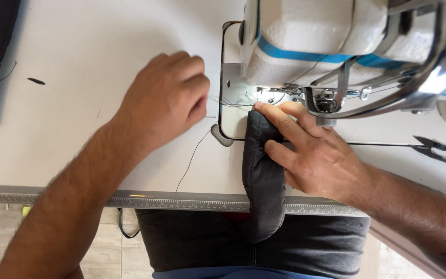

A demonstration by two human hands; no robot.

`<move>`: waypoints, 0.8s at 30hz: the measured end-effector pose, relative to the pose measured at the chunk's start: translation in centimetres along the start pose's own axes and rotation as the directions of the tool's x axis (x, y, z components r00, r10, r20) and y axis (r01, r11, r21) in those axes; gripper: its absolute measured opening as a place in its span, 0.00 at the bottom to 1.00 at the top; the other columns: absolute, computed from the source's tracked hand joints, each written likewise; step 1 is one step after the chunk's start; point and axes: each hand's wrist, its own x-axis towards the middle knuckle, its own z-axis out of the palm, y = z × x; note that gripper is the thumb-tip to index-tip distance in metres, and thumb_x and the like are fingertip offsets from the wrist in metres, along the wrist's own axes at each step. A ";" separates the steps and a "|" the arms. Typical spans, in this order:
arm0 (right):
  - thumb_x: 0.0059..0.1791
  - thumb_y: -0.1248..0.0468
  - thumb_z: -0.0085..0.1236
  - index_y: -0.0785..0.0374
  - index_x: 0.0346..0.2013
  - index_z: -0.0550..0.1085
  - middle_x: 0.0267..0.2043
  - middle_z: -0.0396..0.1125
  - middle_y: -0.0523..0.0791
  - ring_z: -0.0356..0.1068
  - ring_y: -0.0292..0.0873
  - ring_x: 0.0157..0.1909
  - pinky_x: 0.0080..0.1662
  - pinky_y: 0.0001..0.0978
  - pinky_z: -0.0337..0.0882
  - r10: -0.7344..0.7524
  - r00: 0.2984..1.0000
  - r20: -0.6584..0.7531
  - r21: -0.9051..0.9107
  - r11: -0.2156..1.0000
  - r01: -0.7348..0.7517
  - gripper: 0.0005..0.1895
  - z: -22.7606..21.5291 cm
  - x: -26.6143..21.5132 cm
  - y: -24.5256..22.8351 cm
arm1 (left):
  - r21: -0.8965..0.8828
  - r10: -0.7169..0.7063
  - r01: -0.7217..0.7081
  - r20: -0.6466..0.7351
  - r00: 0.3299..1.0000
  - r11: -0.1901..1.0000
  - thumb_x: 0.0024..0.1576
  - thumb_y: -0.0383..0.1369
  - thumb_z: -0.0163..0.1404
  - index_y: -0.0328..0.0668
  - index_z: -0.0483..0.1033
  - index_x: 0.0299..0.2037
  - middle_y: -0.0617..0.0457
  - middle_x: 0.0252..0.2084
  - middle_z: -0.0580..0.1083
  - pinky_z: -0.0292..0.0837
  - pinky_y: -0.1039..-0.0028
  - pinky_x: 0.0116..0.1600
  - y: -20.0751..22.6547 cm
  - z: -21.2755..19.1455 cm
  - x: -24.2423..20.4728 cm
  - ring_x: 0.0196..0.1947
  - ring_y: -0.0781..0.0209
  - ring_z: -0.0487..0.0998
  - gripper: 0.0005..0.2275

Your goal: The person is folding a padded leather strap and sewing it using an industrial sewing machine.

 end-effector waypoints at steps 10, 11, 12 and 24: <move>0.43 0.69 0.52 0.60 0.35 0.69 0.73 0.54 0.60 0.61 0.64 0.65 0.35 0.43 0.72 0.041 0.999 0.022 0.000 0.999 -0.041 0.07 0.0 0.1 -0.3 | 0.088 0.022 -0.005 -0.192 0.981 0.996 0.50 0.24 0.55 0.42 0.71 0.25 0.55 0.30 0.68 0.66 0.63 0.33 -5.4 3.8 6.2 0.31 0.52 0.70 0.06; 0.50 0.64 0.53 0.59 0.36 0.70 0.73 0.54 0.60 0.62 0.64 0.65 0.36 0.42 0.72 0.064 0.998 0.012 0.022 0.998 -0.064 0.03 0.1 0.1 -0.4 | 0.037 0.018 -0.011 -0.201 0.979 0.999 0.48 0.26 0.55 0.41 0.69 0.24 0.53 0.30 0.67 0.65 0.61 0.33 -5.9 4.4 6.8 0.30 0.50 0.69 0.06; 0.50 0.64 0.53 0.59 0.36 0.70 0.73 0.54 0.60 0.62 0.64 0.65 0.36 0.42 0.72 0.062 0.998 0.011 0.019 0.998 -0.062 0.03 0.1 0.2 -0.4 | 0.039 0.019 -0.011 -0.204 0.979 0.999 0.48 0.26 0.55 0.41 0.69 0.24 0.53 0.30 0.67 0.65 0.61 0.33 -5.9 4.3 7.5 0.30 0.50 0.69 0.06; 0.48 0.64 0.55 0.59 0.36 0.70 0.74 0.52 0.59 0.60 0.64 0.68 0.27 0.42 0.72 0.094 0.995 0.039 0.040 0.995 -0.096 0.04 0.3 0.0 -0.3 | -0.047 -0.125 0.121 -0.087 0.988 0.992 0.54 0.17 0.49 0.44 0.69 0.28 0.54 0.22 0.71 0.62 0.67 0.21 -7.8 5.4 12.8 0.21 0.56 0.71 0.09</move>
